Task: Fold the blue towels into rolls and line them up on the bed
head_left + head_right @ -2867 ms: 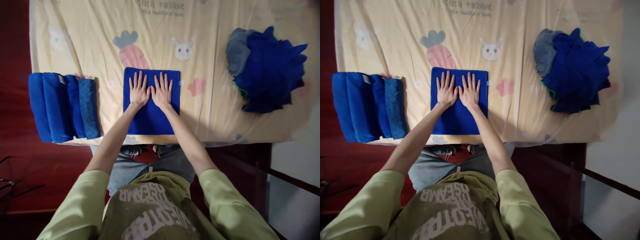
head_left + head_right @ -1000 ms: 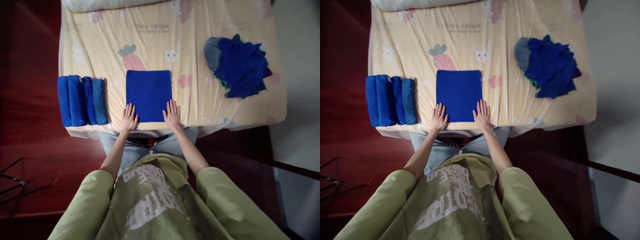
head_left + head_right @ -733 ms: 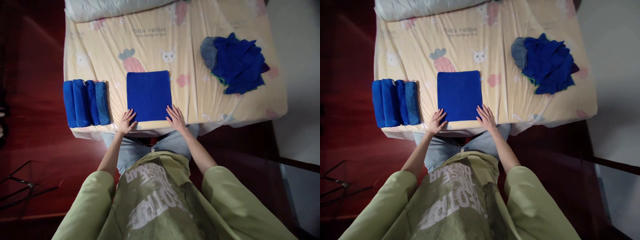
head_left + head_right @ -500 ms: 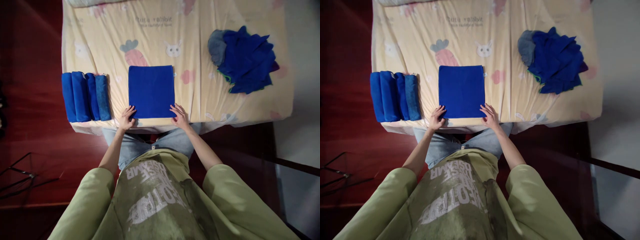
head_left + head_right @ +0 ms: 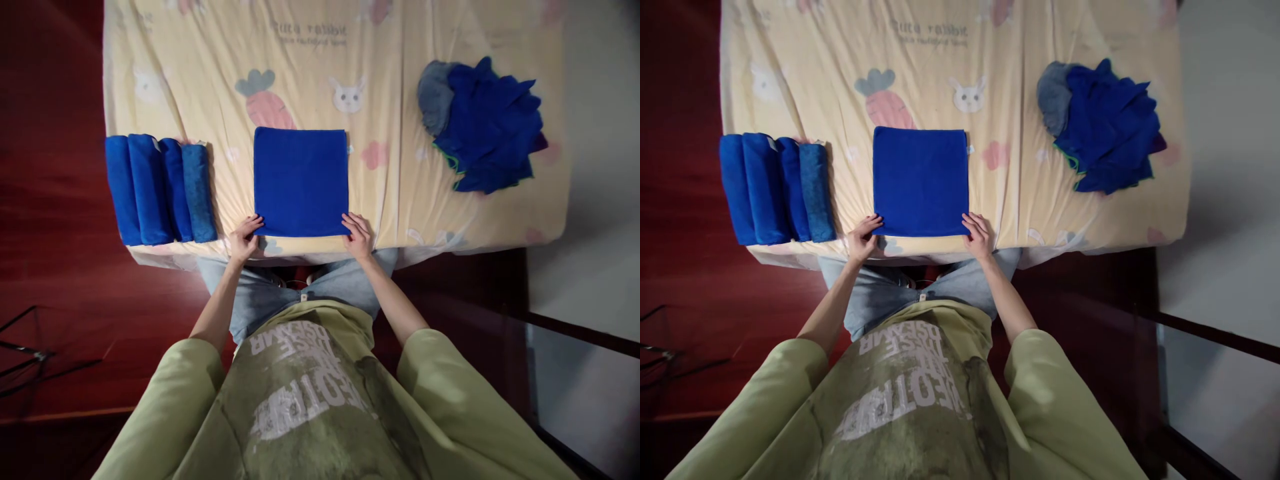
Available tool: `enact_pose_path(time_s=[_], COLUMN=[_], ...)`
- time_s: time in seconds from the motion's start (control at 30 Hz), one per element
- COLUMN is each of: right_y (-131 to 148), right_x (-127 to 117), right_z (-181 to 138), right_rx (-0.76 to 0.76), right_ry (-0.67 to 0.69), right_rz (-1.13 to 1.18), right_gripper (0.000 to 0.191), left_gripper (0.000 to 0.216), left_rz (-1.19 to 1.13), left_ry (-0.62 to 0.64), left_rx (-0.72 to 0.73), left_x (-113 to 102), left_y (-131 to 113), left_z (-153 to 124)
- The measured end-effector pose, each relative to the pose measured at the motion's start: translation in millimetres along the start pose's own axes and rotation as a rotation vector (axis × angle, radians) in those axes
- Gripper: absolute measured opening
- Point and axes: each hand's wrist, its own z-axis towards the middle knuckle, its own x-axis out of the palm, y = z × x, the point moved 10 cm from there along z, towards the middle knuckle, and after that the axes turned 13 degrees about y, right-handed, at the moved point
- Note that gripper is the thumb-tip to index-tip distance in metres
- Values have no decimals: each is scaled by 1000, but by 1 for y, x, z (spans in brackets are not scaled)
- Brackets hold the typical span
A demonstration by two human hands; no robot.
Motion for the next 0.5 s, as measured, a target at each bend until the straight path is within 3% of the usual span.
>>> enact_pose_path(time_s=[0.23, 0.5], right_y=[5, 8], right_x=[-4, -27], right_z=[1, 9], right_rx=[-34, 11], right_ry=[-74, -134], right_rz=[27, 242], right_gripper=[50, 50], left_gripper=[39, 26], left_rz=[-56, -121], left_ry=[-64, -79], left_rx=[-14, -78], left_x=[-7, -19], left_y=[-3, -15], left_z=[2, -2])
